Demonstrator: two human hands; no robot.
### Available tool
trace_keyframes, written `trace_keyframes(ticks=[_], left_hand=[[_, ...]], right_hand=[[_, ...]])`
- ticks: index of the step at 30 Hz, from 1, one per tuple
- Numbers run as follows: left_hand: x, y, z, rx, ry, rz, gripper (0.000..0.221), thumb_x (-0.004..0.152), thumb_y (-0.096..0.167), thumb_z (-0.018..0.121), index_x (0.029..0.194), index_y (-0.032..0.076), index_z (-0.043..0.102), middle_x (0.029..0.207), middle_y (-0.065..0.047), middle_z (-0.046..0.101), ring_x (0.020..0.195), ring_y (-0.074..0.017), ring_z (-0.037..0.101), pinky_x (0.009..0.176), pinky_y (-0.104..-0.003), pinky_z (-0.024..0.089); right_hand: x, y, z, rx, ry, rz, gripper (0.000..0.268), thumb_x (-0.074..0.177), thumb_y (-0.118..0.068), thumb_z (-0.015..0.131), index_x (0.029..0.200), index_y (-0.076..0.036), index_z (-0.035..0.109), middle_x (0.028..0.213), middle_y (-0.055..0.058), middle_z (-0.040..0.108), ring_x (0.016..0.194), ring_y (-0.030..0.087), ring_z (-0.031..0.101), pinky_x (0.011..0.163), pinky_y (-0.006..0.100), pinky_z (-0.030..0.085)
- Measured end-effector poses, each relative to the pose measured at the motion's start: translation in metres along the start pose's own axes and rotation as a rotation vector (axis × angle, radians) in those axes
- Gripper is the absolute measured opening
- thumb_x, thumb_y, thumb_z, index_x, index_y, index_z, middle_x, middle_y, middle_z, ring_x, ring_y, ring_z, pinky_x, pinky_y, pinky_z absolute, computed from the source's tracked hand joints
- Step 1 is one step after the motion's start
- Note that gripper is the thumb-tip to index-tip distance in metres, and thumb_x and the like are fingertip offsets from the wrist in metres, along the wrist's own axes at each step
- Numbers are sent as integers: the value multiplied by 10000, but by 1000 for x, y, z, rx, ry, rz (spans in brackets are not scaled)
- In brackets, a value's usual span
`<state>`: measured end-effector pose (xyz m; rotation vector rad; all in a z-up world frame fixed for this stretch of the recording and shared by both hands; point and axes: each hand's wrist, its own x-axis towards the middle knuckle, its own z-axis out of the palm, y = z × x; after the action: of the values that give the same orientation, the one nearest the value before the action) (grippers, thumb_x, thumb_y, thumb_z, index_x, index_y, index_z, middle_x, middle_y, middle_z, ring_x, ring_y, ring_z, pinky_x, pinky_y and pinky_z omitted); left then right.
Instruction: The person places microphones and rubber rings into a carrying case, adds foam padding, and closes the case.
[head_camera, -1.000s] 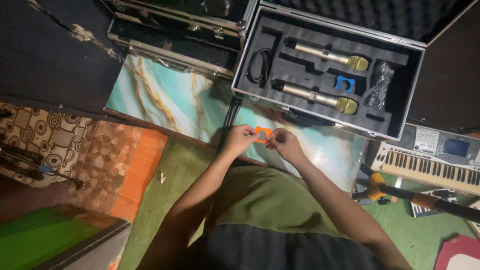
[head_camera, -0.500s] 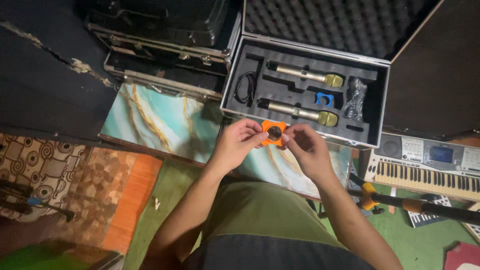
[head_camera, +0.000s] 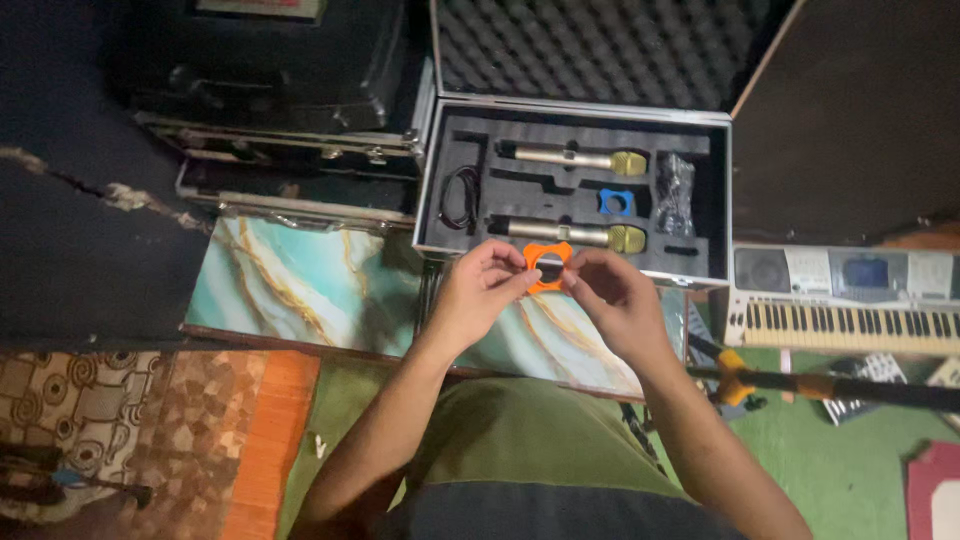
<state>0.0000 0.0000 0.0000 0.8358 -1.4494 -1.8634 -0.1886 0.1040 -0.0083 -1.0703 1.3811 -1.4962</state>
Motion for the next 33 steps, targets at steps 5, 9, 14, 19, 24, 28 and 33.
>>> trace_keyframes(ticks=[5, 9, 14, 19, 24, 28, 33], left_hand=[[17, -6, 6, 4, -65, 13, 205, 924, 33, 757, 1062, -1, 610, 944, -45, 667, 863, -99, 687, 754, -236, 568], [40, -21, -2, 94, -71, 68, 227, 924, 30, 770, 1080, -9, 609, 960, -57, 660, 862, -93, 670, 753, -229, 553], [85, -45, -23, 354, 25, 120, 190, 900, 100, 791, 991, 14, 648, 857, -63, 724, 793, -110, 693, 707, -245, 548], [134, -65, -51, 647, 165, 168, 217, 838, 225, 824, 908, 56, 707, 822, -72, 772, 761, -158, 752, 664, -307, 542], [183, -74, -72, 839, 254, 48, 203, 799, 294, 828, 876, 121, 755, 844, -50, 784, 761, -220, 761, 663, -366, 566], [203, -74, -77, 940, 258, -58, 197, 771, 309, 844, 831, 141, 760, 827, -44, 779, 791, -250, 755, 685, -398, 573], [203, -70, -75, 973, 310, -150, 181, 758, 319, 845, 828, 175, 761, 856, -33, 776, 824, -277, 741, 699, -415, 571]], right_hand=[[4, 4, -10, -19, 70, 52, 177, 945, -68, 732, 1099, -6, 670, 992, 24, 729, 943, 86, 690, 859, 242, 551], [20, 21, -13, 3, 80, 46, 150, 949, -69, 734, 1064, -8, 660, 975, 17, 710, 931, 83, 697, 853, 249, 584], [70, 62, -7, -127, 97, 37, 122, 961, -106, 732, 1025, -22, 670, 929, 16, 719, 868, 79, 695, 770, 251, 571], [128, 103, 12, -309, 170, 67, 90, 962, -116, 708, 984, -31, 728, 850, 23, 747, 783, 86, 679, 738, 251, 549], [172, 134, 23, -429, 184, 64, 125, 897, -131, 759, 961, -26, 736, 853, 77, 773, 766, 100, 714, 720, 267, 551], [197, 148, 29, -457, 204, 131, 192, 896, -189, 789, 964, -27, 712, 845, 87, 771, 777, 127, 737, 729, 279, 566], [202, 149, 32, -600, 237, 138, 187, 875, -218, 794, 973, -67, 745, 888, 107, 772, 829, 217, 768, 766, 339, 574]])
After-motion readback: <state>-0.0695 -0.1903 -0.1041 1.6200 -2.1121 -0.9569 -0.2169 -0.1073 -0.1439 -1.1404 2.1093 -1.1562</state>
